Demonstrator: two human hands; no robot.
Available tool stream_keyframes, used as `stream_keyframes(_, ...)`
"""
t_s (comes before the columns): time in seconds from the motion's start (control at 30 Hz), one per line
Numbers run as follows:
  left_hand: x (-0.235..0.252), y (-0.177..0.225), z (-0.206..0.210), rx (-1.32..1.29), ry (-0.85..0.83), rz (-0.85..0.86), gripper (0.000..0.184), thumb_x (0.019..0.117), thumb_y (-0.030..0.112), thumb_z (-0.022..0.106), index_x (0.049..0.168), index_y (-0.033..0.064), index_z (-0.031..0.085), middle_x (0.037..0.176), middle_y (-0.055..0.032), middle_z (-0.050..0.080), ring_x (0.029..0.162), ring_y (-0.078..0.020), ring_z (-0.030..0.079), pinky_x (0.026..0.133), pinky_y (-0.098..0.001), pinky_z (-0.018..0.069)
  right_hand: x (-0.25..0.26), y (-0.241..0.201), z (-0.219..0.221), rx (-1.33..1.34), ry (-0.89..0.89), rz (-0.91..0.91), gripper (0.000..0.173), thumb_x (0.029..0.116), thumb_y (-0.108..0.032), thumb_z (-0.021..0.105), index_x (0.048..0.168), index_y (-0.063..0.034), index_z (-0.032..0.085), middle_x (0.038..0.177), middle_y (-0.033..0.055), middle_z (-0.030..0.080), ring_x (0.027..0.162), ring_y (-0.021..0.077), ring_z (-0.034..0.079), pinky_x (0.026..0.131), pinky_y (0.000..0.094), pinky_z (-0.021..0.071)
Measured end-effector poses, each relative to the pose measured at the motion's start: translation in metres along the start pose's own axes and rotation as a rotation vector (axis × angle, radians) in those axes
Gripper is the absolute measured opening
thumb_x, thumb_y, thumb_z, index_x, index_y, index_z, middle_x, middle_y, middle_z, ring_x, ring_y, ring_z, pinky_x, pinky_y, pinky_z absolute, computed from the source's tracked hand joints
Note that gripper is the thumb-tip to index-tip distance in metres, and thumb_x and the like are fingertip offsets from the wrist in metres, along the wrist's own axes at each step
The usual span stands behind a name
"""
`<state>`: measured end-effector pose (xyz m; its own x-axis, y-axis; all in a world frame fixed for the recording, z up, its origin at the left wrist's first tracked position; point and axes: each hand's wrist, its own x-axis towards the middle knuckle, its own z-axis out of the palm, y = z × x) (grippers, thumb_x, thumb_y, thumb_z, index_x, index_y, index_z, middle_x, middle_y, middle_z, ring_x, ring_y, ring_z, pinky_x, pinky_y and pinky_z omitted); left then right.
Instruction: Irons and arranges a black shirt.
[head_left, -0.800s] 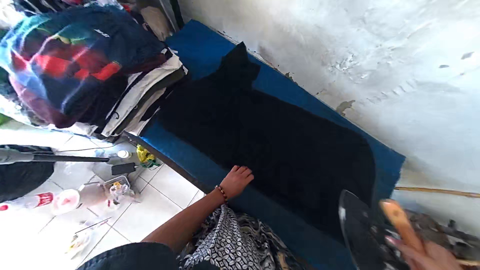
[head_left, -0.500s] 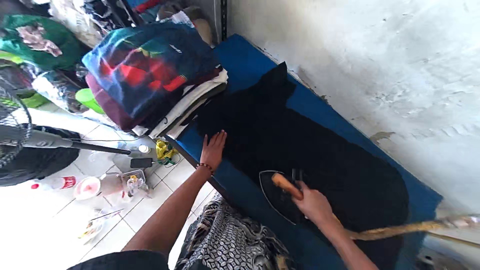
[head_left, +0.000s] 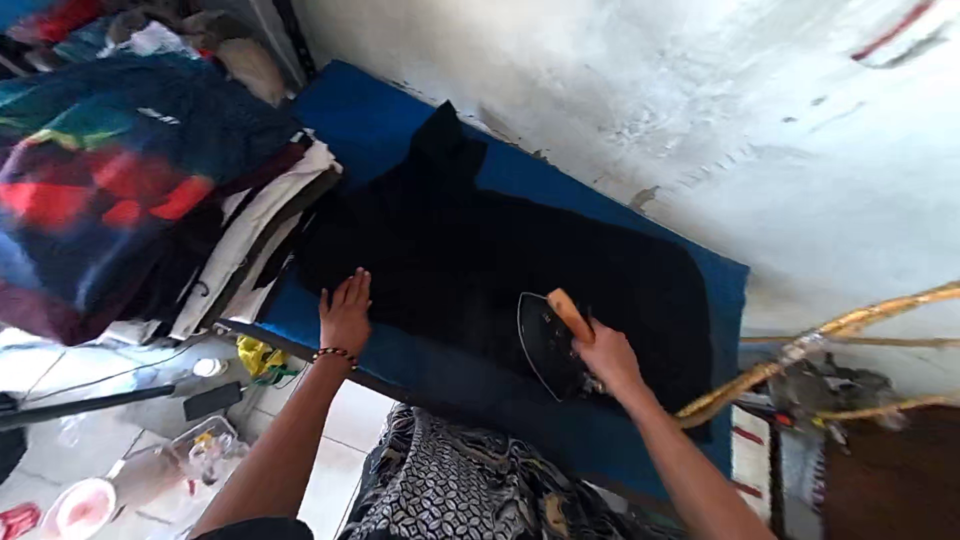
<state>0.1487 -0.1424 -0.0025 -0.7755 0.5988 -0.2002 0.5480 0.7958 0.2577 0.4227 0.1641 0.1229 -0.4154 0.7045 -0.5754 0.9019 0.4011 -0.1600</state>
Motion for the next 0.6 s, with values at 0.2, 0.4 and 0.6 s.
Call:
stream_keyframes(0.2,0.007,0.036,-0.032,0.036,-0.13,-0.181,0.058,0.1023,0.001,0.048,0.159,0.0024,0.034,0.165,-0.0162,0.033,0.152,-0.0407,0.03,0.117,-0.0705,0.0204,-0.016,0.115,-0.071,0.519,0.052,0.183,0.036,0.0965,-0.021,0.071,0.122,0.0011,0.058,0.074,0.0039,0.057,0.056,0.0103,0.056,0.057,0.0272,0.0526)
stream_keyframes(0.4,0.022,0.113,-0.017,-0.006,0.072,0.031,0.047,0.1095,0.023,0.045,0.15,-0.0023,0.048,0.154,-0.0262,0.047,0.145,-0.0475,0.04,0.117,-0.0712,0.0211,0.004,0.261,-0.122,0.572,0.211,0.346,0.034,0.0975,-0.025,0.071,0.112,0.0033,0.059,0.068,0.0009,0.056,0.052,0.0073,0.055,0.053,0.0236,0.0517)
stream_keyframes(0.6,0.034,0.16,0.011,0.051,-0.085,0.148,0.055,0.1096,0.03,0.045,0.157,0.0031,0.039,0.161,-0.0202,0.04,0.151,-0.0408,0.033,0.121,-0.0681,0.0135,0.088,0.354,-0.141,0.344,0.306,0.449,0.056,0.0965,-0.032,0.073,0.128,0.0104,0.057,0.105,0.0269,0.065,0.082,0.0312,0.066,0.079,0.0506,0.0546)
